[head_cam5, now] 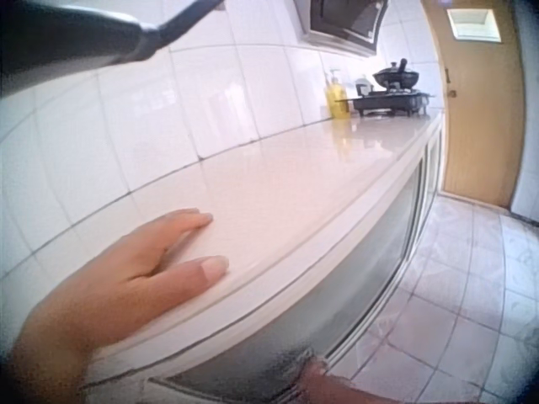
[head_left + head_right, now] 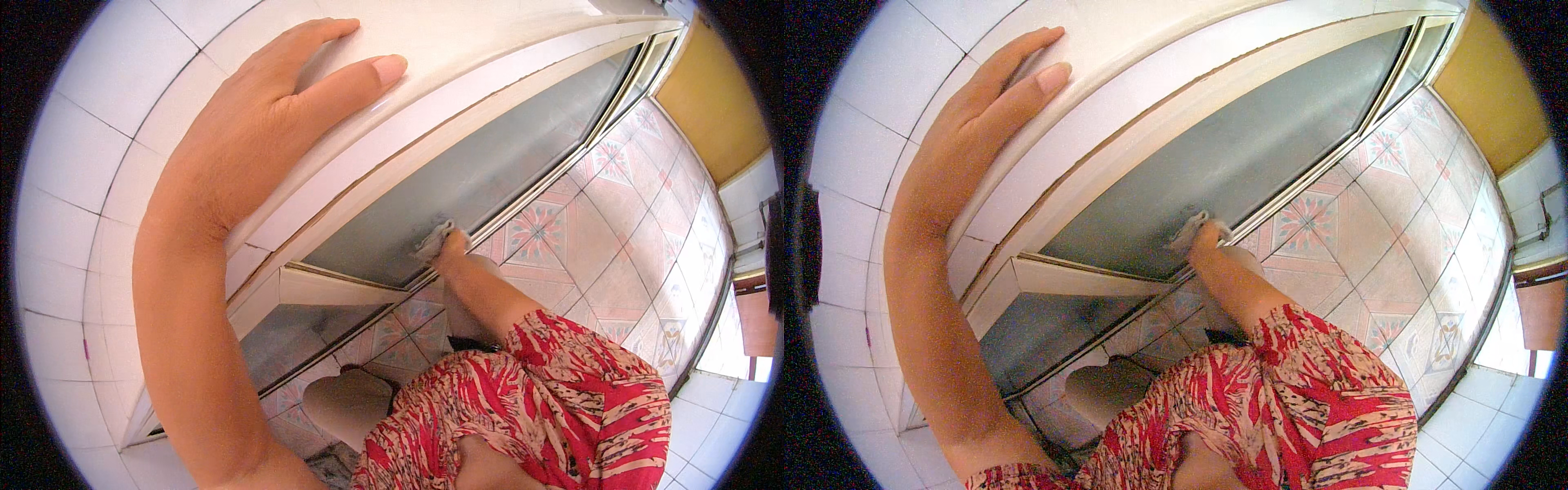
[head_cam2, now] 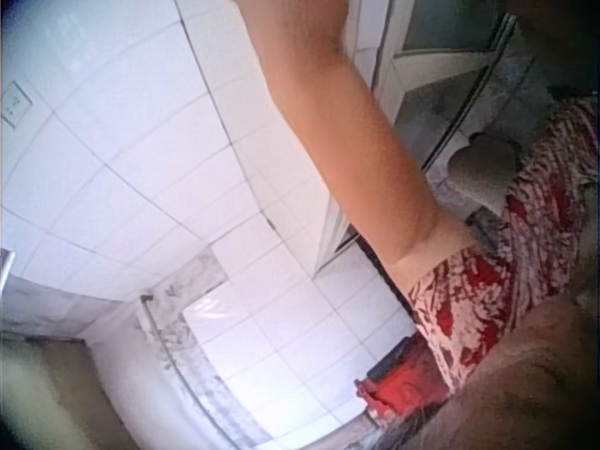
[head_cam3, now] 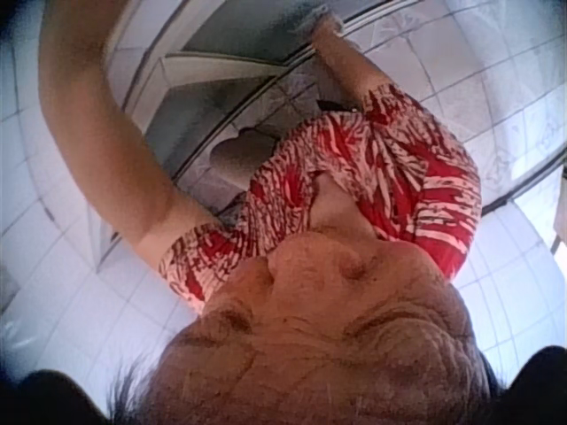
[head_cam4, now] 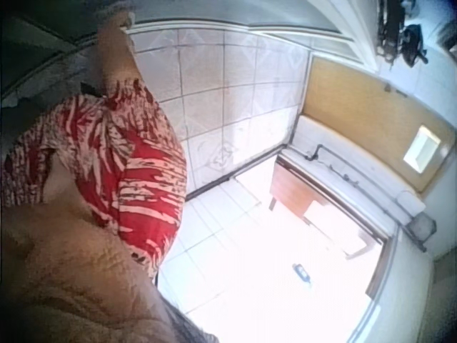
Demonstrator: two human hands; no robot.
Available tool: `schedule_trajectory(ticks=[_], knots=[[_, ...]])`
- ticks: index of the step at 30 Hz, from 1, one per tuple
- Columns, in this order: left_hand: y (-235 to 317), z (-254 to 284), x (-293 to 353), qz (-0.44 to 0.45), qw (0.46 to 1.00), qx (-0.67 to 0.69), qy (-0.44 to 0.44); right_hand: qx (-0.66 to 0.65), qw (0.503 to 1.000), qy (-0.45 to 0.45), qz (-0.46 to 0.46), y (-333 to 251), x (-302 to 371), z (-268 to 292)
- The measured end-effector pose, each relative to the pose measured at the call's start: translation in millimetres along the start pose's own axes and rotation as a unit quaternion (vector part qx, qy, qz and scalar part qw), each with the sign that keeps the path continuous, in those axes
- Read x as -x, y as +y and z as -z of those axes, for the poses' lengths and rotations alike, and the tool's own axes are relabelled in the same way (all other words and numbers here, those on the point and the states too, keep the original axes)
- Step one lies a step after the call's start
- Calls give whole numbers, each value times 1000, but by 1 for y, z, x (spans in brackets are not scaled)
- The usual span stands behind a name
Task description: The person wipes down a white kitchen counter and a glass cabinet door using a cloth.
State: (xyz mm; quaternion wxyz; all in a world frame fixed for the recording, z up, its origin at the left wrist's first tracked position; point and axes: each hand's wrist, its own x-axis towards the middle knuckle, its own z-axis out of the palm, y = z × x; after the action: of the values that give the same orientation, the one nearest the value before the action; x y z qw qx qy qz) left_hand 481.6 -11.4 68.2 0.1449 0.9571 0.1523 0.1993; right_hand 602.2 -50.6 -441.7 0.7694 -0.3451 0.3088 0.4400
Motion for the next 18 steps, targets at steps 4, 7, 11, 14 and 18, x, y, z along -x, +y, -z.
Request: schedule_trajectory(ticks=[4,7,11,14,18], knots=[[-10,1,0,15,1000,-20,3,42,996,-51,-60,68,16,2],[-13,2,-8,-12,1000,-25,6,82,983,-139,-92,92,14,8],[-5,-1,-28,-7,1000,8,-19,378,846,-352,135,80,-22,23],[-36,-12,-28,4,1000,5,-7,92,954,-217,-183,25,11,-10],[-62,-27,-38,-26,1000,-4,6,130,962,-233,-64,-71,58,-47]])
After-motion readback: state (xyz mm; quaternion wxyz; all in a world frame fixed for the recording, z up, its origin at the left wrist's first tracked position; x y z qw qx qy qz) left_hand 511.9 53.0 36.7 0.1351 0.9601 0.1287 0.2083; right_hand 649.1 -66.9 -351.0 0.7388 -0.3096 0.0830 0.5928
